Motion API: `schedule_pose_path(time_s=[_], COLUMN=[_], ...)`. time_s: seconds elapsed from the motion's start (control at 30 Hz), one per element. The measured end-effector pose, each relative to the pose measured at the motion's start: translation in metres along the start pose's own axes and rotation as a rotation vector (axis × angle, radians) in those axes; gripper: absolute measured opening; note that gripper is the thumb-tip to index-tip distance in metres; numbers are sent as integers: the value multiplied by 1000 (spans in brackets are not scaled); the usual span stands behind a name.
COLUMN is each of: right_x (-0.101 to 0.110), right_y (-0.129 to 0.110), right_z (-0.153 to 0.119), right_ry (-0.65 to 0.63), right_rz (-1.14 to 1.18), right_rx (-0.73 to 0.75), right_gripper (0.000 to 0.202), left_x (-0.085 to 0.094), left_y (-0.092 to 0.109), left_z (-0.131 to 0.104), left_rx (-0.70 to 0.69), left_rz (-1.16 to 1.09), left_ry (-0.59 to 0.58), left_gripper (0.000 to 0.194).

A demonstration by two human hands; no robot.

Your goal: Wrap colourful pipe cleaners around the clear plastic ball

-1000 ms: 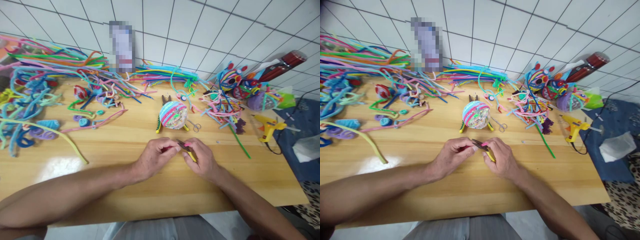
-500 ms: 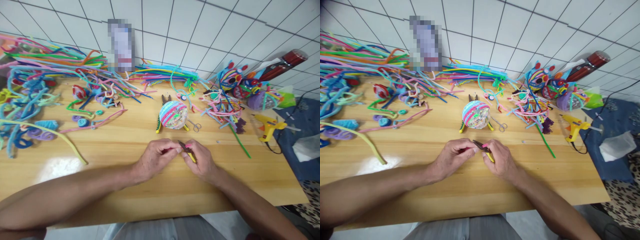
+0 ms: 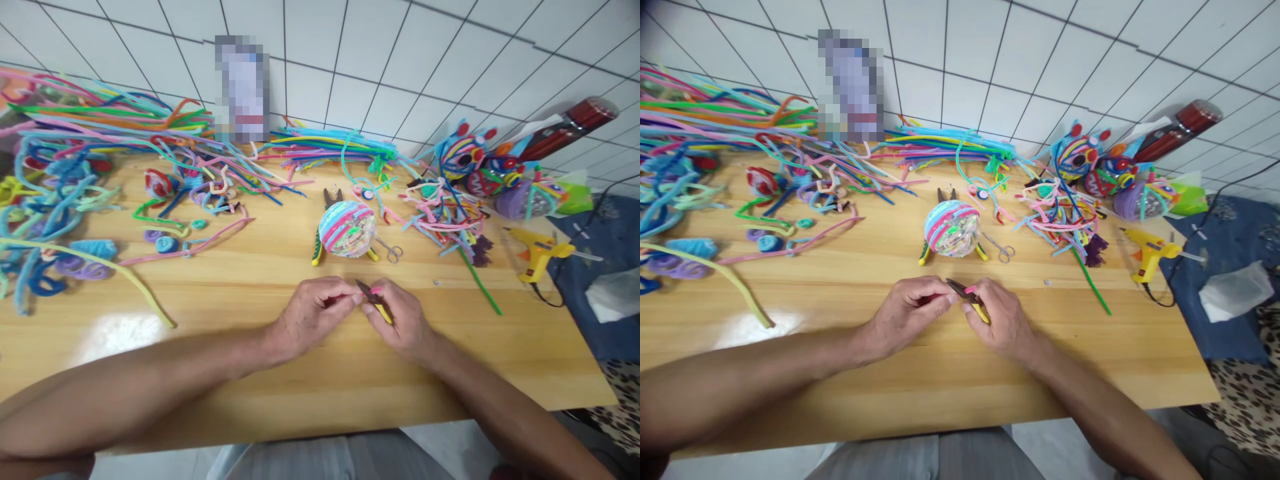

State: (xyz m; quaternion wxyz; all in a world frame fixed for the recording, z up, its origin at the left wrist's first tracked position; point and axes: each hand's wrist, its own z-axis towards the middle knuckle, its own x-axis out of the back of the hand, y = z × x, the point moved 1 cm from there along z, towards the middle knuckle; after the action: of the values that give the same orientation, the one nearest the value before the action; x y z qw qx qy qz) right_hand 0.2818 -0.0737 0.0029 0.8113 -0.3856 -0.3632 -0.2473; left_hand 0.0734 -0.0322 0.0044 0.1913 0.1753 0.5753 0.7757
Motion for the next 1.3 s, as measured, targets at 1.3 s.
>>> schedule_pose_path(time_s=[1.3], right_x=[-5], right_y=[6], right_z=[-9], right_ry=[-58], right_rz=[-74], right_rx=[15], right_gripper=[7], left_x=[-2], left_y=[-1], left_z=[-3], left_rx=[229], left_rz=[-25], left_ry=[-81], left_gripper=[21])
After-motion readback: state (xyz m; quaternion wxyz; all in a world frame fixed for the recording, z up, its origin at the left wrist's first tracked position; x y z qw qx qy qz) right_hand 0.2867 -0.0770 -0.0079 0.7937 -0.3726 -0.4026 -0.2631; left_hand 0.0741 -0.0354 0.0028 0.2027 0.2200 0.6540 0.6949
